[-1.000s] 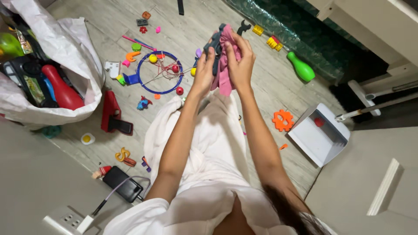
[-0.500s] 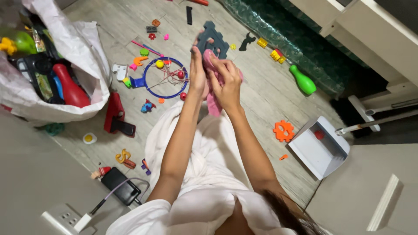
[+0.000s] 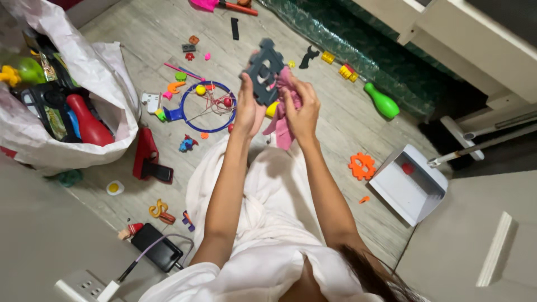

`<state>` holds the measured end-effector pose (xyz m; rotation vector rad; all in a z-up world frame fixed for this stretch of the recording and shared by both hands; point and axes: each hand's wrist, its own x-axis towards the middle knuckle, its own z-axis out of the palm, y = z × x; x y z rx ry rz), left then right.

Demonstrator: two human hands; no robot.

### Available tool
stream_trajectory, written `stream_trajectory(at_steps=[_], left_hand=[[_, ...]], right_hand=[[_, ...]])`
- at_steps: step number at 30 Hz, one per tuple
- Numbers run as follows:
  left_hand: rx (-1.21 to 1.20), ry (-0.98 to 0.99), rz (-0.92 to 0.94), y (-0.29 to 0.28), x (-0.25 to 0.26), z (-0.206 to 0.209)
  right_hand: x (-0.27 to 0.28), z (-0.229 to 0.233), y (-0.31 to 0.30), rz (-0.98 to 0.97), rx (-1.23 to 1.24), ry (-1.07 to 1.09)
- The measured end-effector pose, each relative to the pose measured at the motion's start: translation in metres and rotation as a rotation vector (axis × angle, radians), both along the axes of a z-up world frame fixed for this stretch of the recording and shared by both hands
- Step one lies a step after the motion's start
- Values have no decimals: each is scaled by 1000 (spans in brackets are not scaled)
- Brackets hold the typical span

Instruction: The person cleans plastic bowling pins, a puzzle piece, and a toy gun with a cloth and places them into a white bag.

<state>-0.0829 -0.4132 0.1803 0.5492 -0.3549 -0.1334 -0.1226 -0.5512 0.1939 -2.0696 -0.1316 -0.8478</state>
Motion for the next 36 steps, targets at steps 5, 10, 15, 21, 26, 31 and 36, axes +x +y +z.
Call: stream_trajectory(at_steps=[5,10,15,21,26,31,36], left_hand=[[124,-29,-43,-6,-14,0],[137,-40,-43,-10,-18,1],[383,-73,54,-29,-8,-30],[317,121,-13,-35,6,-69],[337,170,2,-24,10,-71],[235,267,-18,-29,1,-56],[233,143,30,-30,-6,-44]], right_hand=[[6,9,-16,-77,-3,-51],[7,23,-20,-69,8,-51],[4,32,-11,-25,-13,-88],[-12,36,21,48,-74,-32],[-20,36,33,111,-111,-92],[-14,38,29,105,-20,-82],[0,39,10,-33,26,-38]])
